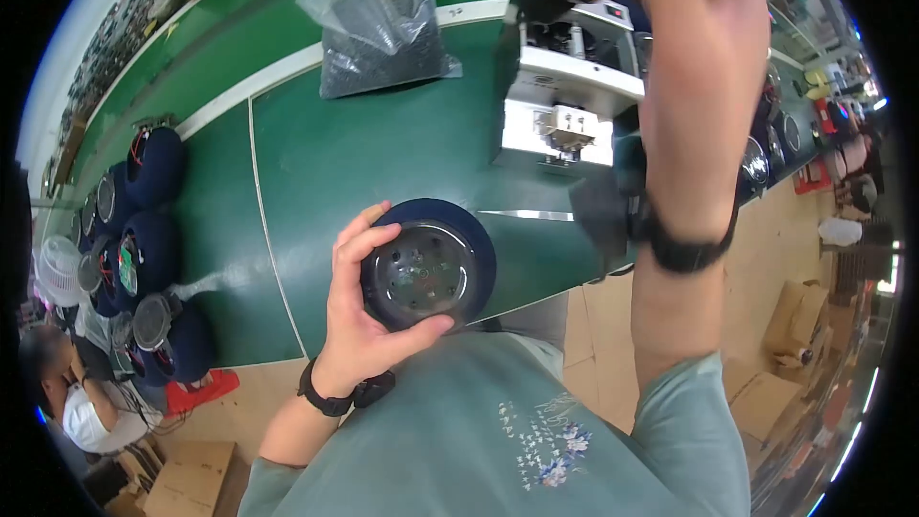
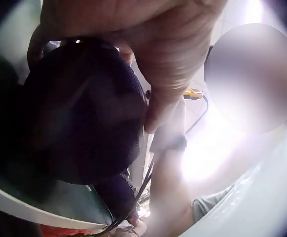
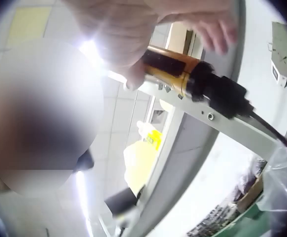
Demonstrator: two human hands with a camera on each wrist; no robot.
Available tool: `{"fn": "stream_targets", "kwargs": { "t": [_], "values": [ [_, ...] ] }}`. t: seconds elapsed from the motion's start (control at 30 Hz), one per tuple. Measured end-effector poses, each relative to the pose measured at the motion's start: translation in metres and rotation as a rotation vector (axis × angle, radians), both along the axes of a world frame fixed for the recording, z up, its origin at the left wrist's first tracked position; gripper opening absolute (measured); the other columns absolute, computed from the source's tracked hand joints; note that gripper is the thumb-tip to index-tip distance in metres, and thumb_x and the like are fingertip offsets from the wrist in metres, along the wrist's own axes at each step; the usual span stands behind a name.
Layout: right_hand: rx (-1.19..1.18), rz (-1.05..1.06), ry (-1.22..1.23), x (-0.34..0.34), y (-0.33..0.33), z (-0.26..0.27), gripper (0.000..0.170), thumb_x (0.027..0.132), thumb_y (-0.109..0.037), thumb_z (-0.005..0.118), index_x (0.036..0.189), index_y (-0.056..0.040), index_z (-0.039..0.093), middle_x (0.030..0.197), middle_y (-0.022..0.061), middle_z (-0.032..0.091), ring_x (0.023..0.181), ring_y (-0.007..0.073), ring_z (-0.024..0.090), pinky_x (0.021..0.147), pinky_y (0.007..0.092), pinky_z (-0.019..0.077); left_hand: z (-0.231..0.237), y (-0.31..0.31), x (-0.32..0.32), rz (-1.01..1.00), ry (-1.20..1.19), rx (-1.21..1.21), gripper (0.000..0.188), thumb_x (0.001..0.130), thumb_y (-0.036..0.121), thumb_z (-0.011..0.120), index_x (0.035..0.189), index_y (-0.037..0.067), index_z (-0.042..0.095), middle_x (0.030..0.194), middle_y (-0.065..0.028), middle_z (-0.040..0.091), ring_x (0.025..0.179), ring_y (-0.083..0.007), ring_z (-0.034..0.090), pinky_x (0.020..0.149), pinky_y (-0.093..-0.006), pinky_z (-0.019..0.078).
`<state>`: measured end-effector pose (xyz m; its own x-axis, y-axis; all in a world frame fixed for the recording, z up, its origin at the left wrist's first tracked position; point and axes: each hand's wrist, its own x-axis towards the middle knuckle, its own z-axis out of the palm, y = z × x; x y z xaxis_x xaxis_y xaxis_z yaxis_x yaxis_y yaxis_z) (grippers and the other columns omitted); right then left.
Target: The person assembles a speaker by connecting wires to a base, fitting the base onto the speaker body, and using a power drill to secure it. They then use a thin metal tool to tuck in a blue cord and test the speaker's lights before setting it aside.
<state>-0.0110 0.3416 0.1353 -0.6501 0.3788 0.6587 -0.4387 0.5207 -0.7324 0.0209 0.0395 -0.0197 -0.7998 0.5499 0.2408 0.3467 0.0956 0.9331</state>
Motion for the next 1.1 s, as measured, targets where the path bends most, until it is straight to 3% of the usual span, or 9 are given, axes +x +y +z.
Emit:
{"fn": "stream_targets", "kwargs": {
  "t": [0.07, 0.1, 0.13, 0.2, 0.23, 0.27, 0.33, 0.43, 1.1],
  "values": [
    [-0.141, -0.045, 0.267, -0.038, -0.039, 0.030, 0.048, 0.113, -0.031, 0.067, 0.140, 0.0083, 0.061, 0.081, 0.0074, 0.073, 0.067, 0.0199, 0.074, 0.065, 0.0363, 0.0631, -0.004, 0.000, -0.002, -0.015, 0.049, -0.008, 0.091, 0.067, 0.026, 0.104, 0.147, 0.012, 0.062, 0.164, -0.0301, 0.047, 0.149, -0.0446, 0.047, 0.120, -0.0555, 0.0402],
    [-0.260, 0.616, 0.084, -0.013, -0.015, 0.049, 0.055, 0.113, -0.038, 0.068, 0.148, 0.0029, 0.059, 0.092, 0.0120, 0.080, 0.080, 0.0206, 0.078, 0.086, 0.0373, 0.0650, -0.005, 0.001, -0.002, -0.011, 0.086, -0.015, 0.088, 0.067, 0.027, 0.104, 0.144, 0.012, 0.064, 0.163, -0.0308, 0.048, 0.148, -0.0446, 0.048, 0.119, -0.0553, 0.0401],
    [-0.253, 0.610, 0.086, -0.001, 0.005, 0.044, 0.055, 0.113, -0.038, 0.068, 0.148, 0.0029, 0.059, 0.092, 0.0120, 0.080, 0.080, 0.0206, 0.078, 0.086, 0.0373, 0.0650, -0.004, 0.000, -0.002, -0.017, 0.090, -0.009, 0.088, 0.067, 0.027, 0.104, 0.144, 0.012, 0.064, 0.163, -0.0308, 0.048, 0.148, -0.0446, 0.048, 0.119, -0.0553, 0.0401],
    [-0.204, 0.768, 0.031, 0.010, 0.028, 0.028, 0.039, 0.116, -0.020, 0.055, 0.146, 0.0040, 0.056, 0.115, 0.0111, 0.066, 0.106, 0.0206, 0.066, 0.095, 0.0391, 0.0530, -0.004, 0.000, -0.001, -0.005, 0.113, -0.023, 0.083, 0.067, 0.027, 0.104, 0.139, 0.012, 0.067, 0.163, -0.0319, 0.048, 0.148, -0.0451, 0.047, 0.119, -0.0555, 0.0395],
    [-0.192, 0.338, -0.049, 0.032, -0.008, 0.028, 0.037, 0.112, -0.012, 0.053, 0.145, 0.0040, 0.055, 0.104, 0.0086, 0.061, 0.089, 0.0177, 0.061, 0.080, 0.0367, 0.0513, -0.006, 0.000, -0.002, -0.006, 0.104, -0.010, 0.080, 0.067, 0.027, 0.104, 0.136, 0.013, 0.068, 0.162, -0.0330, 0.048, 0.148, -0.0451, 0.048, 0.118, -0.0556, 0.0391],
    [-0.178, 0.279, -0.029, 0.044, -0.001, 0.016, 0.038, 0.116, -0.017, 0.055, 0.147, 0.0036, 0.053, 0.094, 0.0058, 0.058, 0.075, 0.0158, 0.058, 0.070, 0.0357, 0.0502, -0.007, 0.001, -0.001, -0.002, 0.098, -0.002, 0.080, 0.067, 0.027, 0.104, 0.136, 0.013, 0.068, 0.162, -0.0330, 0.048, 0.148, -0.0451, 0.048, 0.118, -0.0556, 0.0391],
    [-0.194, 0.401, 0.056, 0.054, 0.014, -0.012, 0.042, 0.119, -0.029, 0.057, 0.147, 0.0019, 0.052, 0.084, 0.0031, 0.056, 0.063, 0.0142, 0.053, 0.063, 0.0343, 0.0487, -0.006, 0.002, 0.000, 0.016, 0.116, -0.025, 0.079, 0.067, 0.028, 0.104, 0.135, 0.013, 0.068, 0.162, -0.0338, 0.048, 0.148, -0.0456, 0.047, 0.118, -0.0559, 0.0386],
    [-0.228, 0.403, 0.216, 0.041, 0.026, -0.047, 0.039, 0.118, -0.029, 0.063, 0.136, 0.0046, 0.056, 0.078, 0.0056, 0.062, 0.057, 0.0137, 0.058, 0.055, 0.0309, 0.0504, -0.002, 0.002, 0.000, 0.012, 0.112, -0.055, 0.077, 0.067, 0.028, 0.104, 0.133, 0.013, 0.068, 0.162, -0.0343, 0.048, 0.148, -0.0459, 0.048, 0.118, -0.0562, 0.0386],
    [-0.186, 0.283, 0.098, 0.024, 0.011, -0.048, 0.015, 0.110, -0.015, 0.076, 0.112, -0.0024, 0.068, 0.065, 0.0030, 0.061, 0.050, 0.0119, 0.057, 0.050, 0.0298, 0.0500, -0.005, 0.001, -0.001, 0.011, 0.101, -0.040, 0.070, 0.067, 0.027, 0.104, 0.128, 0.015, 0.073, 0.164, -0.0353, 0.047, 0.147, -0.0459, 0.049, 0.119, -0.0552, 0.0385]
  ]
}}
